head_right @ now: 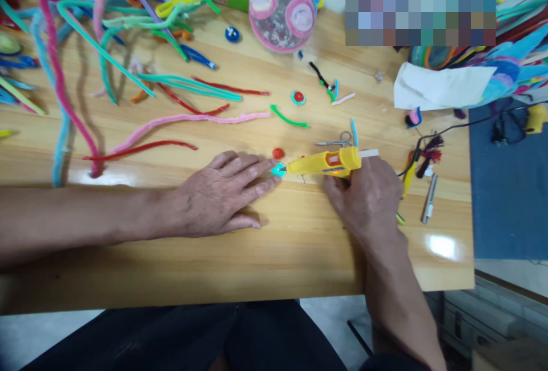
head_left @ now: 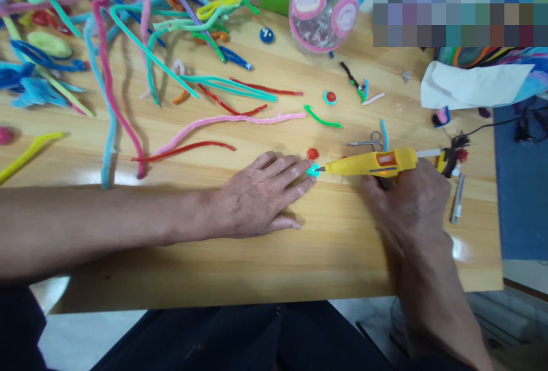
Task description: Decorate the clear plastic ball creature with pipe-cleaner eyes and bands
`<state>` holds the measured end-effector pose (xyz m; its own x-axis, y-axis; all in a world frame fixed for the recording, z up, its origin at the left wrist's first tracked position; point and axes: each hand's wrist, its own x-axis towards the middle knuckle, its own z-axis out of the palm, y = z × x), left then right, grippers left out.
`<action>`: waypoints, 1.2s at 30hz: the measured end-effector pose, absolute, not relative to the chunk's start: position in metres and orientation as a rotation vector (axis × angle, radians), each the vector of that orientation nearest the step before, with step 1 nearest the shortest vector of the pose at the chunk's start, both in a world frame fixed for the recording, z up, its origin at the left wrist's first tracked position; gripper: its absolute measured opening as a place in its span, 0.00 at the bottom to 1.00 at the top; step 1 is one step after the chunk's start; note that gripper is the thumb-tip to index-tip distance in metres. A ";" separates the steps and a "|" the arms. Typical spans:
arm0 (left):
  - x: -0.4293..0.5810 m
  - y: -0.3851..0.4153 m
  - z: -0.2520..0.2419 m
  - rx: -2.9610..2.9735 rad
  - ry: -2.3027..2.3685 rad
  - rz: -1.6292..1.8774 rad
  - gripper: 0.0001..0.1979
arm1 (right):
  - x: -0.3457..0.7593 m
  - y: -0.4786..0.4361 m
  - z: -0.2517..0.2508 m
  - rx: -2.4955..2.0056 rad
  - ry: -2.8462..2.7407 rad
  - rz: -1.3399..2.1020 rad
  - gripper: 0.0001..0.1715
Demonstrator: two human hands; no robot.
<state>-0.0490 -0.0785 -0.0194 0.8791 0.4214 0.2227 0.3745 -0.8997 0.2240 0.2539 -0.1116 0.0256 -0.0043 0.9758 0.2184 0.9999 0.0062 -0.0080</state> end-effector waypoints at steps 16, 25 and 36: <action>-0.049 -0.078 -0.021 2.873 0.601 0.411 0.37 | 0.259 -0.111 0.022 -2.035 -2.114 -0.279 0.12; -0.049 -0.077 -0.021 2.883 0.600 0.432 0.36 | 0.264 -0.108 0.021 -2.008 -2.004 -0.175 0.13; -0.048 -0.077 -0.022 2.892 0.609 0.444 0.36 | 0.330 -0.090 0.070 -1.956 -1.238 -0.240 0.20</action>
